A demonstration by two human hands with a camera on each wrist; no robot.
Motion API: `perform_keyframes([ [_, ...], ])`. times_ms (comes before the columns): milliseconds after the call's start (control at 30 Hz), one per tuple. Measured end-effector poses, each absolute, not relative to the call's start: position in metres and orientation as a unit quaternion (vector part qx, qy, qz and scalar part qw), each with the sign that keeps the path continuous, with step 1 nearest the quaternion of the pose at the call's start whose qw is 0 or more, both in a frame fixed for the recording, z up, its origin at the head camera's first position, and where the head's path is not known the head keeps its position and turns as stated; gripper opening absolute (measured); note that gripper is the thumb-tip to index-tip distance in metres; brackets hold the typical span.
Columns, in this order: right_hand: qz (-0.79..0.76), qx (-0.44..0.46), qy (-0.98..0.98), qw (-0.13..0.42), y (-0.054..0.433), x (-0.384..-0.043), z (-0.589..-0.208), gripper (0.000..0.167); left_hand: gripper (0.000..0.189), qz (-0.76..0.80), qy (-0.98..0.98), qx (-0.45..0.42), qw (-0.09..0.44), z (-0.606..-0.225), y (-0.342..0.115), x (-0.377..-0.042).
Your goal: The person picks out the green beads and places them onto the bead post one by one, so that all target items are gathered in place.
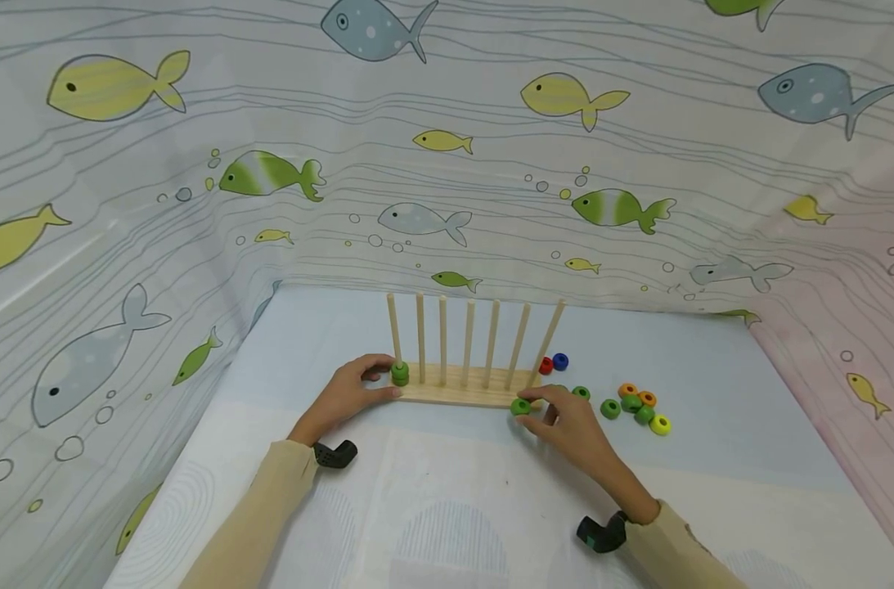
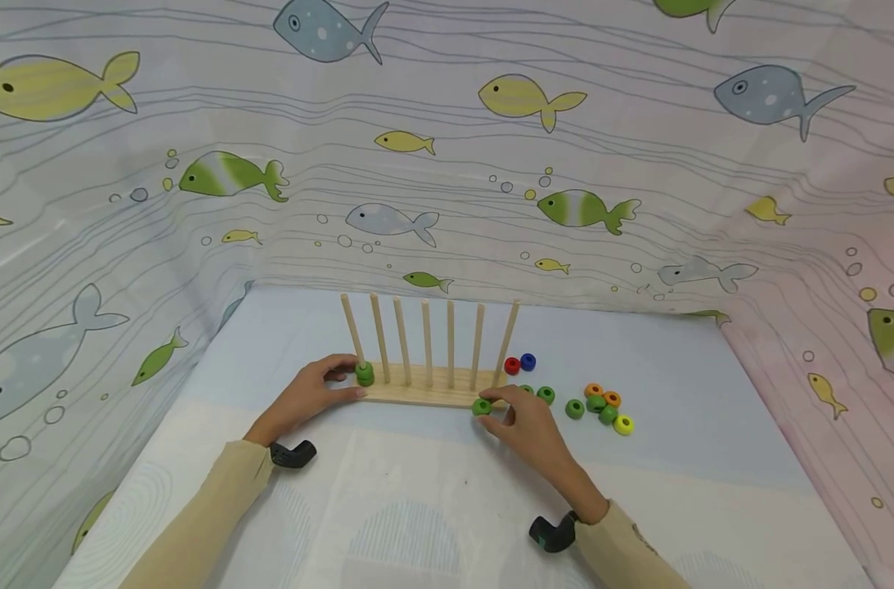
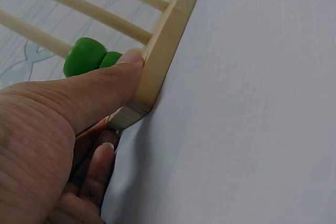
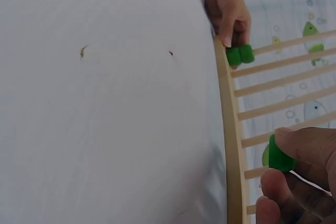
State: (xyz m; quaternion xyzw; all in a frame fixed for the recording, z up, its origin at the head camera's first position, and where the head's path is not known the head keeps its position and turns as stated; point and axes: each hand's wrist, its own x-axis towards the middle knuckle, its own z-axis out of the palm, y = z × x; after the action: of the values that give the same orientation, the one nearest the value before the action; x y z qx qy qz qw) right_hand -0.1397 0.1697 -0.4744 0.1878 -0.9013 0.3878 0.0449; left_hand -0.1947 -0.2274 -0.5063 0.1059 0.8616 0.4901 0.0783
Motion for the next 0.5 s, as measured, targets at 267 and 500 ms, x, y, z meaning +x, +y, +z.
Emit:
perform_keyframes([
  [267, 0.393, 0.197, -0.897, 0.037, 0.164, -0.141, -0.474, 0.038, 0.066, 0.489, 0.862, 0.103, 0.083, -0.507, -0.228, -0.194],
  [500, 0.385, 0.210, -0.898, 0.043, 0.156, -0.142, -0.472, 0.037, 0.066, 0.488, 0.863, 0.103, 0.082, -0.507, -0.228, -0.195],
])
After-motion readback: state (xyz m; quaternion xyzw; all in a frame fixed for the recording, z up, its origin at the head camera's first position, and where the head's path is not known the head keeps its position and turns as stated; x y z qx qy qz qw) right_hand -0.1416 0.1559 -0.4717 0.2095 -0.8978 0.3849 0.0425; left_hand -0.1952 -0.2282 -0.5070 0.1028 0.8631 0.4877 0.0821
